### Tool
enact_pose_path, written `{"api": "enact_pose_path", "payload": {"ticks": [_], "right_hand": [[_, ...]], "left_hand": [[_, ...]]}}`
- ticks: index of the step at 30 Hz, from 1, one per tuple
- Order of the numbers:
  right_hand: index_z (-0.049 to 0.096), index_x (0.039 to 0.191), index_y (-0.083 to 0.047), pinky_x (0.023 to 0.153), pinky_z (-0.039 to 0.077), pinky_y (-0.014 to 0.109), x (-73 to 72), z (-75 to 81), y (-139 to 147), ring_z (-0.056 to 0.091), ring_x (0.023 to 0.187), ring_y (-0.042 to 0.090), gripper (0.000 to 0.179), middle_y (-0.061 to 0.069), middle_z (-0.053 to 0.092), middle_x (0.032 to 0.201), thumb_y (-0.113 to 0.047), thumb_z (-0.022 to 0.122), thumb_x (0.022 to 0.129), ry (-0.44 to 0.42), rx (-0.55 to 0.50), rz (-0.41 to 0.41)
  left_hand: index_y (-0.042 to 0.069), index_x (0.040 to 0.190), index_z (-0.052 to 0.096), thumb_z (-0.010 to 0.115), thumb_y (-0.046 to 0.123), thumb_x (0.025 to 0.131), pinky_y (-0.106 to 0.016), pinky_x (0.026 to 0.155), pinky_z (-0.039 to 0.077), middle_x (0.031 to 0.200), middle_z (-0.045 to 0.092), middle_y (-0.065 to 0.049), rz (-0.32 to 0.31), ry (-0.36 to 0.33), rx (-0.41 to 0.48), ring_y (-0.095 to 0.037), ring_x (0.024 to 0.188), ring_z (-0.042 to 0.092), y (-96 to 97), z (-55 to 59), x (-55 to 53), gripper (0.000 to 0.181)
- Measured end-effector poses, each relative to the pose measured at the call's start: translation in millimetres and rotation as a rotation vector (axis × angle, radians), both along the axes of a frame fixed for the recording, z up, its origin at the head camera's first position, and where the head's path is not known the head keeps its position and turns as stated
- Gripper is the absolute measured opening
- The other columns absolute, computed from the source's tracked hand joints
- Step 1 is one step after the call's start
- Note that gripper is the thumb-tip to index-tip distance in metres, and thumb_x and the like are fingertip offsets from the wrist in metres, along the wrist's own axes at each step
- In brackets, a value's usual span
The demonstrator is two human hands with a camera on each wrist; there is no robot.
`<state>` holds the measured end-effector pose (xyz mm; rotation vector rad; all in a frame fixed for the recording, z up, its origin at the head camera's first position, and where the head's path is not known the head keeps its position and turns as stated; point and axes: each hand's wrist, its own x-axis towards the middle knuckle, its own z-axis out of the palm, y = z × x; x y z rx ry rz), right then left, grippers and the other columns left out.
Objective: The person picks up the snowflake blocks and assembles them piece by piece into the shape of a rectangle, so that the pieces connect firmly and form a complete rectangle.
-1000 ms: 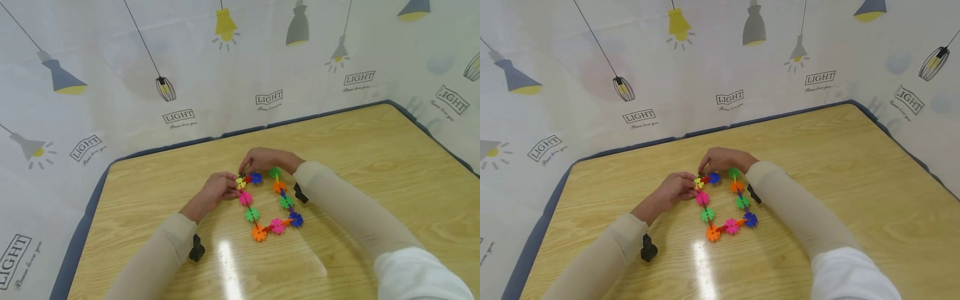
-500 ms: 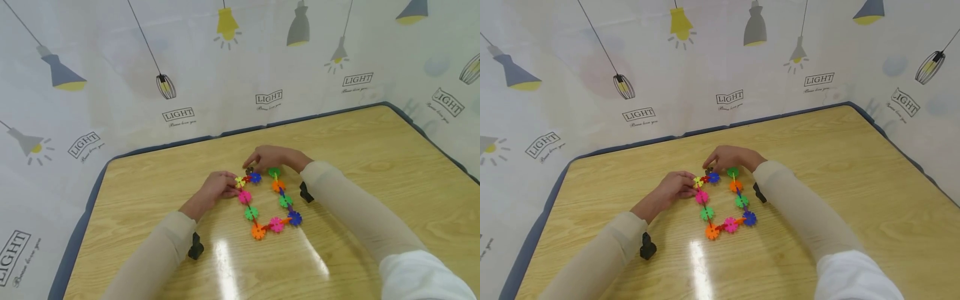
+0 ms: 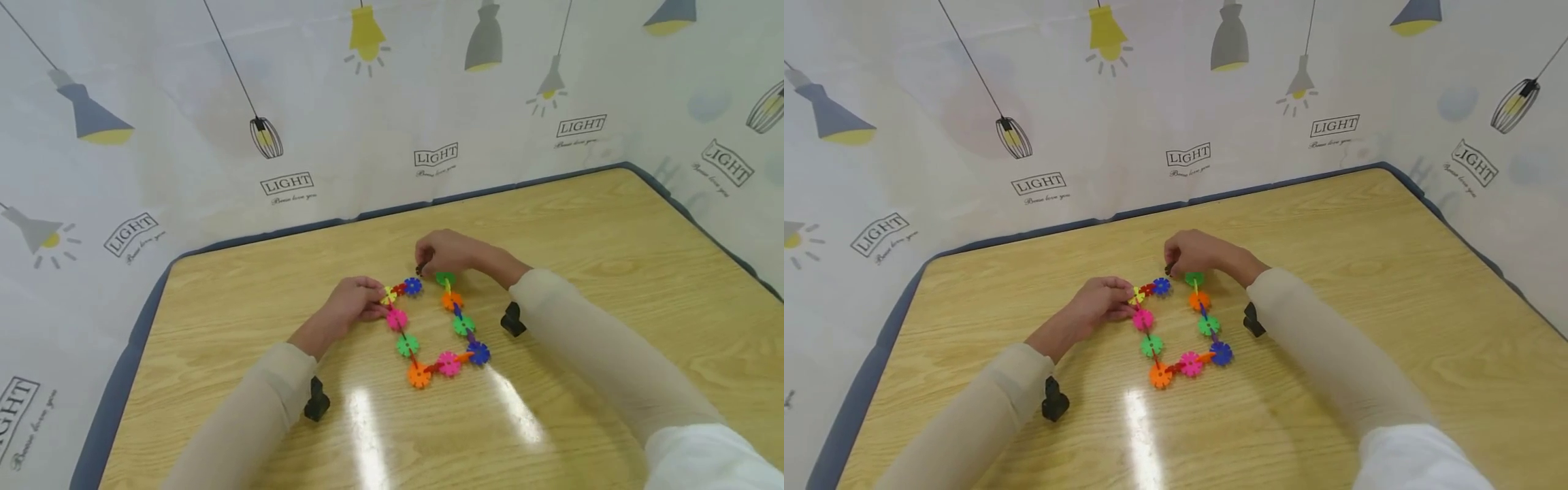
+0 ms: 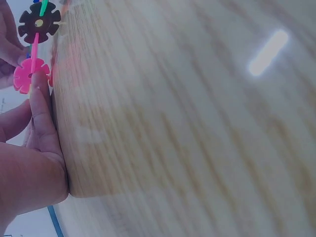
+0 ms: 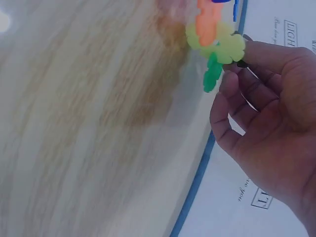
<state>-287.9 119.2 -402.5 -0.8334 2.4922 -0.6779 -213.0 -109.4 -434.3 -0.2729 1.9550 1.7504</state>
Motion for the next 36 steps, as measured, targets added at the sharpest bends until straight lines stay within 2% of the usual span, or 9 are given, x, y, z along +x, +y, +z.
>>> {"api": "enact_pose_path", "payload": {"ticks": [4, 7, 16, 20, 24, 30, 36], "right_hand": [[0.066, 0.094, -0.010, 0.078, 0.050, 0.033, 12.4, 6.4, 8.2, 0.062, 0.084, 0.016, 0.004, -0.001, 0.070, 0.093, -0.012, 0.067, 0.091, 0.008, -0.015, 0.015], [0.067, 0.093, -0.011, 0.074, 0.049, 0.032, 17.8, 6.1, 11.4, 0.060, 0.079, 0.015, 0.003, -0.003, 0.069, 0.091, -0.014, 0.067, 0.092, 0.024, -0.014, 0.018], [0.069, 0.085, -0.016, 0.067, 0.045, 0.029, 21.8, -1.6, 11.7, 0.058, 0.073, 0.013, 0.005, -0.007, 0.071, 0.090, -0.014, 0.070, 0.090, 0.057, -0.079, 0.034], [0.070, 0.084, -0.016, 0.068, 0.045, 0.028, 22.6, -4.3, 10.7, 0.060, 0.074, 0.011, 0.006, -0.008, 0.071, 0.088, -0.015, 0.070, 0.090, 0.089, -0.083, 0.040], [0.069, 0.083, -0.015, 0.067, 0.044, 0.029, 24.9, -3.9, 7.7, 0.055, 0.070, 0.012, 0.007, -0.006, 0.069, 0.084, -0.016, 0.071, 0.090, 0.126, -0.078, 0.051], [0.068, 0.078, -0.013, 0.070, 0.047, 0.029, 30.9, -1.8, 2.5, 0.054, 0.071, 0.013, 0.010, -0.004, 0.066, 0.078, -0.010, 0.071, 0.088, 0.174, -0.054, 0.096], [0.069, 0.080, -0.012, 0.072, 0.050, 0.031, 34.2, -3.6, 0.1, 0.057, 0.073, 0.013, 0.007, -0.002, 0.068, 0.080, -0.008, 0.071, 0.087, 0.180, -0.057, 0.098]], "left_hand": [[-0.003, 0.119, 0.057, 0.054, 0.008, 0.099, -0.023, 0.065, 0.057, 0.087, 0.065, -0.007, -0.017, 0.002, -0.010, -0.012, 0.065, 0.067, -0.2, 2.3, 1.7, 0.023], [-0.004, 0.119, 0.056, 0.053, 0.008, 0.100, -0.023, 0.065, 0.057, 0.087, 0.065, -0.007, -0.026, 0.012, -0.016, -0.012, 0.065, 0.067, -0.7, 4.0, 3.2, 0.023], [-0.001, 0.116, 0.057, 0.053, 0.007, 0.099, -0.022, 0.063, 0.056, 0.085, 0.064, -0.007, -0.027, 0.009, 0.003, -0.014, 0.066, 0.067, -1.7, 3.1, 2.8, 0.019], [-0.001, 0.116, 0.057, 0.054, 0.007, 0.099, -0.023, 0.064, 0.057, 0.085, 0.064, -0.007, -0.027, 0.004, 0.009, -0.014, 0.066, 0.067, -1.4, 2.3, 1.4, 0.019], [-0.001, 0.115, 0.057, 0.054, 0.007, 0.099, -0.023, 0.063, 0.056, 0.084, 0.063, -0.007, -0.021, 0.008, 0.006, -0.014, 0.065, 0.067, -0.9, 0.7, 0.3, 0.018], [-0.003, 0.115, 0.058, 0.053, 0.006, 0.099, -0.023, 0.064, 0.056, 0.084, 0.063, -0.007, -0.028, 0.009, -0.005, -0.014, 0.066, 0.067, -0.2, 0.9, 2.2, 0.019], [-0.004, 0.113, 0.058, 0.052, 0.005, 0.099, -0.021, 0.064, 0.056, 0.083, 0.063, -0.007, -0.033, 0.011, -0.011, -0.012, 0.065, 0.066, -0.8, 4.1, 3.3, 0.018]]}}
